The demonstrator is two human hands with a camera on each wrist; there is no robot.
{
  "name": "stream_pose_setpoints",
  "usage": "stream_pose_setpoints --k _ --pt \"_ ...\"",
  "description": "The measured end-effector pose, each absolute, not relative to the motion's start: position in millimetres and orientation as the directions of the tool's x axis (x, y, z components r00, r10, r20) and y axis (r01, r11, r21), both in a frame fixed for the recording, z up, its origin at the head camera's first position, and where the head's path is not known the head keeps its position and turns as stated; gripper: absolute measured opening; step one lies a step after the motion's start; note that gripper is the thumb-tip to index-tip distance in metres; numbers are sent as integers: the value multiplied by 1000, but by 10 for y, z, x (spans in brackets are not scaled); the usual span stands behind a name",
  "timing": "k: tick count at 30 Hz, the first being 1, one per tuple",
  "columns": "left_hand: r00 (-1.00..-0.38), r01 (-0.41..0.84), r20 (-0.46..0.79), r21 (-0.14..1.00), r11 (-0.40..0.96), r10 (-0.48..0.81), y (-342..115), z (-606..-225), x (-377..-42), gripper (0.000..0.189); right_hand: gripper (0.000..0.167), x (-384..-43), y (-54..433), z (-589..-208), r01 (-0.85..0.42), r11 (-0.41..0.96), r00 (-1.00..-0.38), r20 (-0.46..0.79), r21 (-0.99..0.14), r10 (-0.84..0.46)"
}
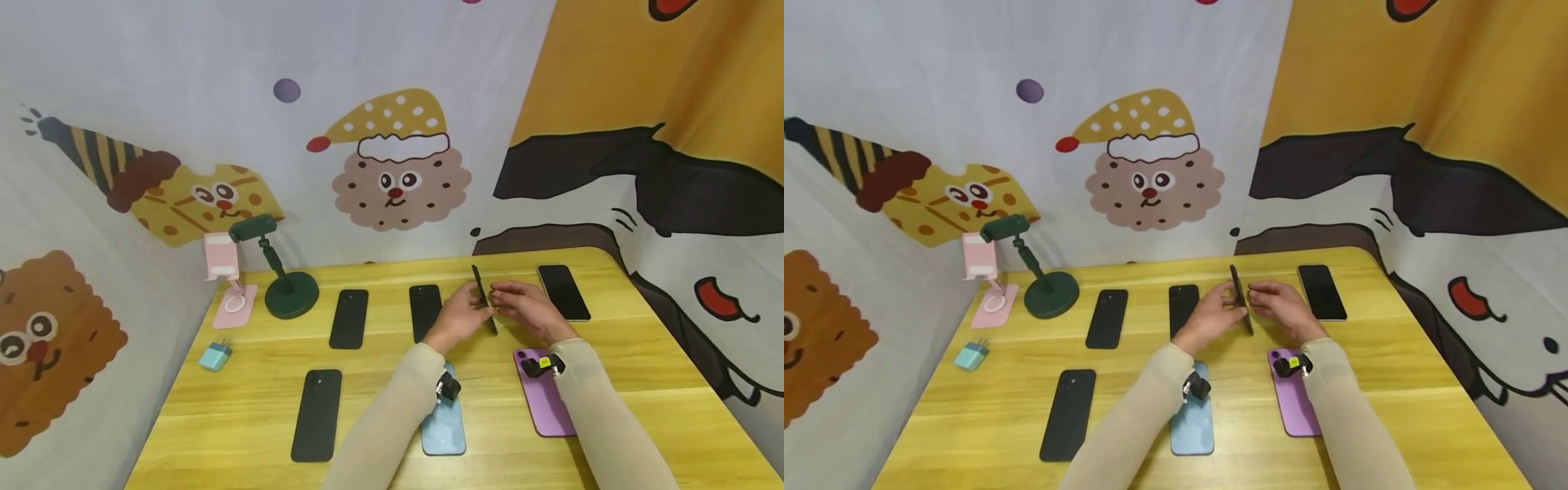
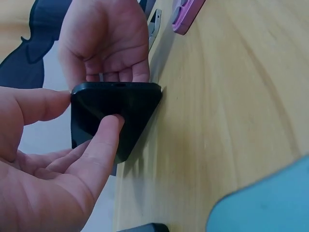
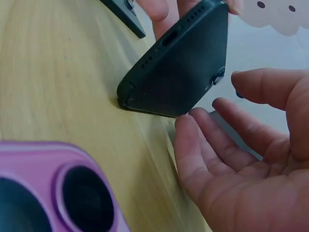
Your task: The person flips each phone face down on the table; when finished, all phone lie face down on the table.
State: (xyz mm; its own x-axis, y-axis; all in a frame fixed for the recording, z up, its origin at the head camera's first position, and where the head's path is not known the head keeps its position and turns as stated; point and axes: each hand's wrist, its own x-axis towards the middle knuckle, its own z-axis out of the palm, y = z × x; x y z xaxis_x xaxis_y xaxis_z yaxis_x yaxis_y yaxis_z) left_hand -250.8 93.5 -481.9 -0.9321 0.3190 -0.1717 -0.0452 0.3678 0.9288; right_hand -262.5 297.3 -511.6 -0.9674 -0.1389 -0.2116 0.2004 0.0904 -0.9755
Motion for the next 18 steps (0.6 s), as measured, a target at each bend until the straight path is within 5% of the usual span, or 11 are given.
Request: stream_pose_setpoints --k 13,18 --pt "-915 -100 -234 920 378 329 818 -4947 -2519 71 54 -2592 3039 -5133 210 147 -970 -225 -966 -95" --pt "-924 -88 -223 915 394 312 856 -5029 -2553 70 51 -2573 3070 -5147 162 371 -978 -199 -914 -65"
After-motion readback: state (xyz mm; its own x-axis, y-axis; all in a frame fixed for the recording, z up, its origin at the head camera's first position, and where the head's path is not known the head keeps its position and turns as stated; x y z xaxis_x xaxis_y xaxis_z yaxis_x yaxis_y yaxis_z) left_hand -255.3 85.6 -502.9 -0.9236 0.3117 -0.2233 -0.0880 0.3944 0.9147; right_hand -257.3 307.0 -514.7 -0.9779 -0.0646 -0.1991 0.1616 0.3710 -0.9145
